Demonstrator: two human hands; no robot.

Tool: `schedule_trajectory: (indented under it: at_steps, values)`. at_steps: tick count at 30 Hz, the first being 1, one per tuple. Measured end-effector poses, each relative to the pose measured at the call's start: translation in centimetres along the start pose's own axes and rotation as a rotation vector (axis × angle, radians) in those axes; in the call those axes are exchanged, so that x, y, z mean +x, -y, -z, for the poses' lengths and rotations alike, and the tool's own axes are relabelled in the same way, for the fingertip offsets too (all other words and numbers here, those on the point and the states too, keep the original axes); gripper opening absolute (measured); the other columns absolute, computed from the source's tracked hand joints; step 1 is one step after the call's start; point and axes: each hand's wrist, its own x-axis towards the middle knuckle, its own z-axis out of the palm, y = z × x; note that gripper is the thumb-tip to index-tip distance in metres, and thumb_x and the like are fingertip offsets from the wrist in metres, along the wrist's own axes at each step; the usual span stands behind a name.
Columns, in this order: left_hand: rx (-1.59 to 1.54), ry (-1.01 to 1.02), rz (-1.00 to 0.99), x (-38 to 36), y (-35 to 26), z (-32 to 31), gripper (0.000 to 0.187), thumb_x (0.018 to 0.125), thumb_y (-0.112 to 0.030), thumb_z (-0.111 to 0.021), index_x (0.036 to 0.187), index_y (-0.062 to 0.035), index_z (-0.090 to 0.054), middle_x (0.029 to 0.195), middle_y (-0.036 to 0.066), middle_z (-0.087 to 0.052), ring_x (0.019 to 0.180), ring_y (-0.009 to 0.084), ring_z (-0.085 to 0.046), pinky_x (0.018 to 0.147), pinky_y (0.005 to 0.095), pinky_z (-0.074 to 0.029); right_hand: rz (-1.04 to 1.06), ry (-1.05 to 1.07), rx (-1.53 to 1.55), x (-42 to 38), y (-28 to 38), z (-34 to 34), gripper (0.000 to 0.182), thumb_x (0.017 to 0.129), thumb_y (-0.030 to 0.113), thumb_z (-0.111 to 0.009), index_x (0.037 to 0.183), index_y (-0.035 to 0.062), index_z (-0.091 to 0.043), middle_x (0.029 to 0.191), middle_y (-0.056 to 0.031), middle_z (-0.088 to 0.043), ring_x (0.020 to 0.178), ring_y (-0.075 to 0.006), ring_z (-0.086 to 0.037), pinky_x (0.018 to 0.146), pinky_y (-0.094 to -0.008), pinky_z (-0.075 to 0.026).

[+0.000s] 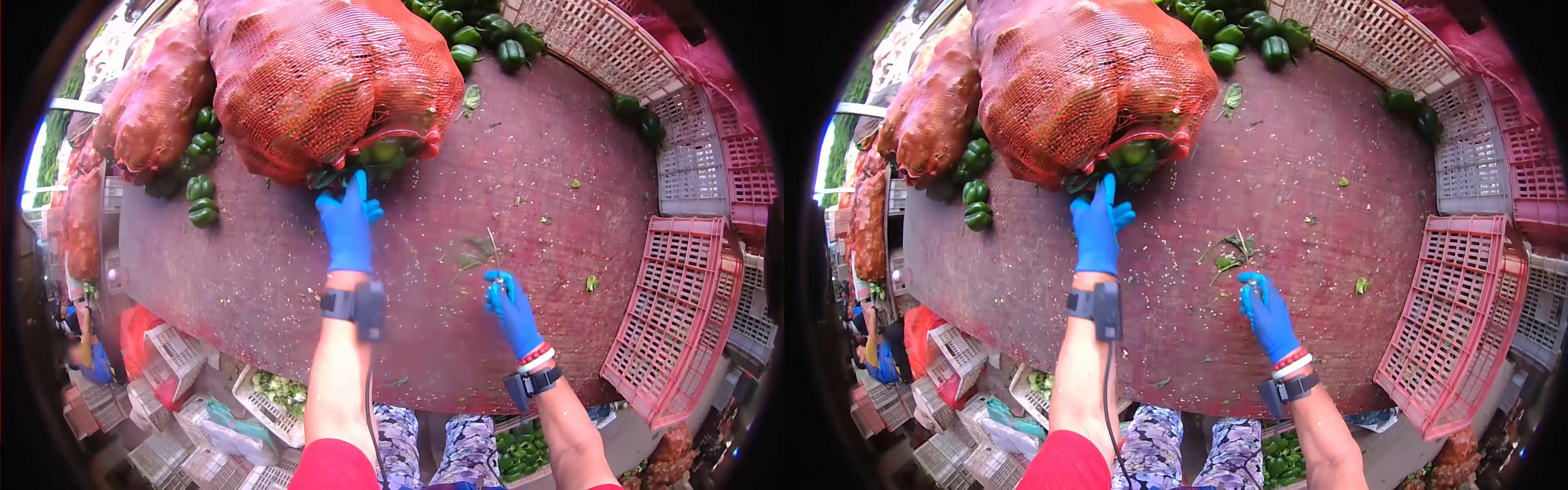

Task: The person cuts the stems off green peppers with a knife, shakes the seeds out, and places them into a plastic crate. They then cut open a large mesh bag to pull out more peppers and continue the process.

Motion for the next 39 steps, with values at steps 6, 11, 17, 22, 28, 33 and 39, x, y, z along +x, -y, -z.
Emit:
schedule_trajectory:
  at_steps: [6,11,17,22,28,33,39]
  values:
    - [0.136,0.302,-0.036,3.5,1.6,3.2,0.035,0.097,-0.039,-0.060,0.087,-0.0053,-0.063,0.059,-0.004,-0.042,0.047,0.0073,-0.040,0.042,0.0277,-0.034,0.223,0.001,-0.451,4.0,6.4,-6.6,0.028,0.097,0.029,-0.061,0.112,0.0057,-0.062,0.085,-0.0060,-0.065,0.074,-0.0137,-0.059,0.069,-0.0315,-0.049]
    - [0.210,0.210,-0.172,2.3,3.1,7.0,0.035,0.098,-0.035,-0.059,0.075,-0.0091,-0.062,0.056,-0.003,-0.044,0.047,0.0059,-0.035,0.044,0.0268,-0.029,0.407,-0.003,-0.643,7.6,6.6,-10.7,0.029,0.093,0.032,-0.065,0.105,0.0056,-0.062,0.086,-0.0120,-0.067,0.074,-0.0190,-0.062,0.070,-0.0350,-0.050]
    - [0.357,0.221,-0.401,0.9,4.1,8.0,0.029,0.097,-0.027,-0.058,0.078,-0.0050,-0.061,0.064,0.005,-0.060,0.056,0.0163,-0.054,0.054,0.0341,-0.041,0.251,0.062,-0.606,9.2,7.1,-15.9,0.026,0.088,0.030,-0.073,0.095,0.0062,-0.067,0.086,-0.0122,-0.068,0.076,-0.0169,-0.065,0.068,-0.0347,-0.051]
    - [0.794,0.175,-0.660,0.2,5.3,9.9,0.028,0.096,-0.024,-0.057,0.074,-0.0065,-0.059,0.065,0.017,-0.061,0.059,0.0374,-0.060,0.053,0.0446,-0.043,0.242,-0.003,-0.013,13.5,4.0,-21.7,0.027,0.086,0.027,-0.075,0.104,0.0075,-0.073,0.083,-0.0027,-0.069,0.073,-0.0094,-0.059,0.067,-0.0287,-0.050]
    - [0.882,0.374,-0.789,-1.0,6.0,11.7,0.021,0.091,-0.016,-0.057,0.073,-0.0066,-0.057,0.064,0.017,-0.059,0.058,0.0395,-0.058,0.051,0.0466,-0.040,0.128,0.157,-0.069,13.5,2.4,-22.2,0.019,0.087,0.023,-0.072,0.090,0.0047,-0.068,0.080,-0.0008,-0.066,0.071,-0.0084,-0.057,0.064,-0.0300,-0.048]
    - [1.150,0.684,-0.853,-6.8,9.6,16.1,0.021,0.087,-0.016,-0.062,0.068,-0.0088,-0.055,0.060,0.014,-0.057,0.054,0.0365,-0.057,0.049,0.0453,-0.040,0.249,0.325,-0.365,5.9,-1.3,-17.9,0.015,0.084,0.019,-0.070,0.088,0.0044,-0.067,0.078,-0.0070,-0.066,0.072,-0.0150,-0.061,0.067,-0.0342,-0.049]
    - [0.844,0.564,-0.511,-7.9,7.0,18.3,0.032,0.091,-0.023,-0.063,0.063,-0.0100,-0.054,0.056,0.011,-0.054,0.053,0.0344,-0.056,0.050,0.0445,-0.041,-0.131,0.279,-0.355,-2.0,-6.1,-12.4,0.017,0.088,0.018,-0.069,0.097,0.0037,-0.070,0.092,-0.0064,-0.069,0.079,-0.0142,-0.063,0.071,-0.0324,-0.051]
